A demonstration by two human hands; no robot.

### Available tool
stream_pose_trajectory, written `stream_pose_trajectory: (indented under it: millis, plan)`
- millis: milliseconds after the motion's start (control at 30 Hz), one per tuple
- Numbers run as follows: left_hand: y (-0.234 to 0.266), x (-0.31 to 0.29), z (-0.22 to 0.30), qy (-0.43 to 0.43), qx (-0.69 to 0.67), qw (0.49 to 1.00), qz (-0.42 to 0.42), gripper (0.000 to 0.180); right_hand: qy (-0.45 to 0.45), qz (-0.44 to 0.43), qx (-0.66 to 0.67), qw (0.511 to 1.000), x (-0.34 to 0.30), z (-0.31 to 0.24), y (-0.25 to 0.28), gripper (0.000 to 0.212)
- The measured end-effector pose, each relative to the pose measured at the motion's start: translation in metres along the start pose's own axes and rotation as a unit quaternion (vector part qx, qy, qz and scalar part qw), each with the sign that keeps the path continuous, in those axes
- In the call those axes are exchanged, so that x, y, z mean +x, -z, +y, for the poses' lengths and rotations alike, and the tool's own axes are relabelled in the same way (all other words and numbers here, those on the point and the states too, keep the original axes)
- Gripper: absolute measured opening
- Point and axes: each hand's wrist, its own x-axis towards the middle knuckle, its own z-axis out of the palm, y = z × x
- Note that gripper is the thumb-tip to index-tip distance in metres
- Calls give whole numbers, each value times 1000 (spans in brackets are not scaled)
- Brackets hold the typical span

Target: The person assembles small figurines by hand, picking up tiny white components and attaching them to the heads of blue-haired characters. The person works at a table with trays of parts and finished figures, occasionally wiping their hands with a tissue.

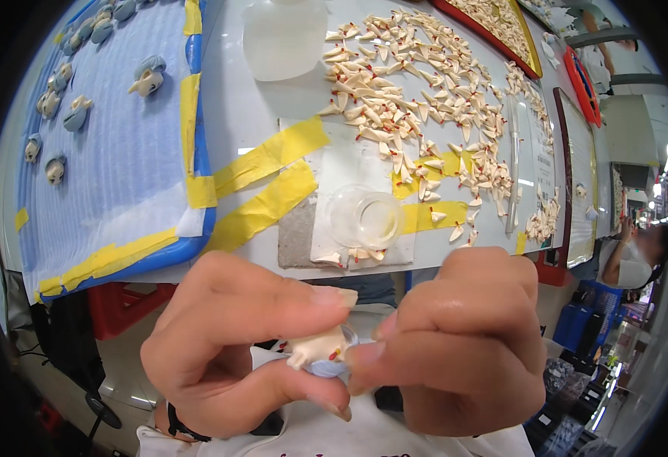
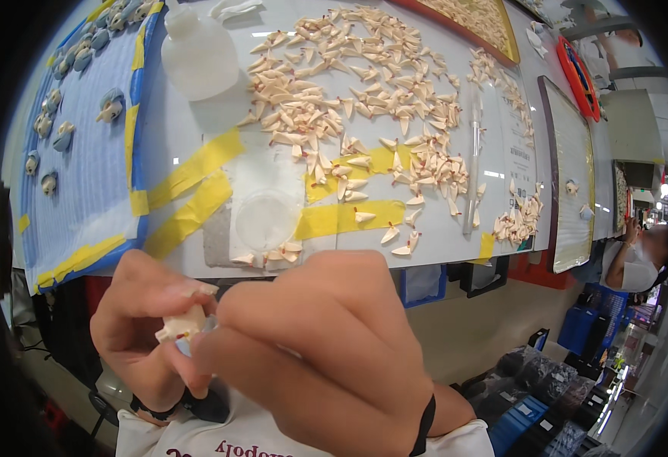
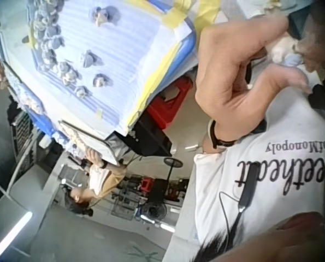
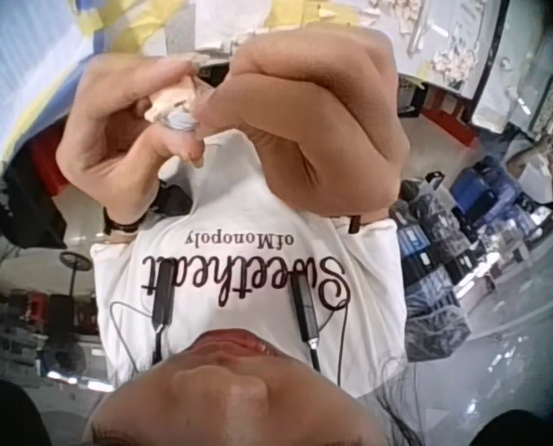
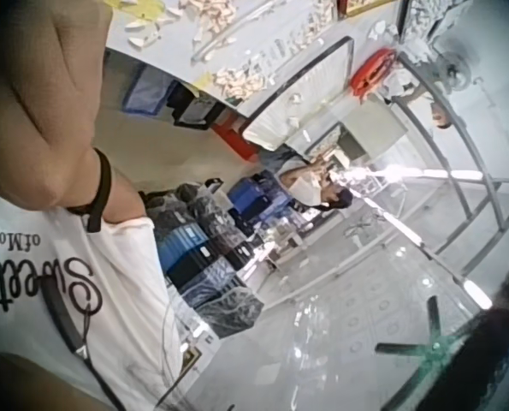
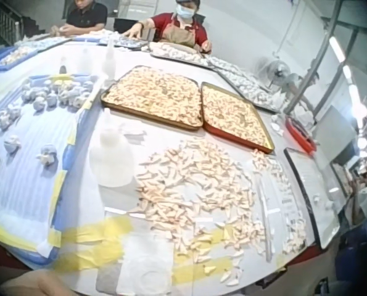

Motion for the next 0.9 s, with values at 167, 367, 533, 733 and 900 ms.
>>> stream_pose_trajectory:
  millis: [167,367,533,733,900]
  plan:
    - [-4,1,-3,-11,64,998,-1,41,-16,-45,65,997,-3,11,4,22]
    - [-10,18,-1,-182,206,962,-3,37,-206,-36,328,921,-13,11,18,60]
    - [-18,17,14,-169,303,937,-31,31,-325,-26,472,819,-24,3,18,65]
    - [-29,21,8,-185,303,934,-30,36,-275,-58,402,872,-29,10,18,67]
    - [-27,24,5,-156,210,965,-37,37,-325,36,431,841,-22,7,18,39]
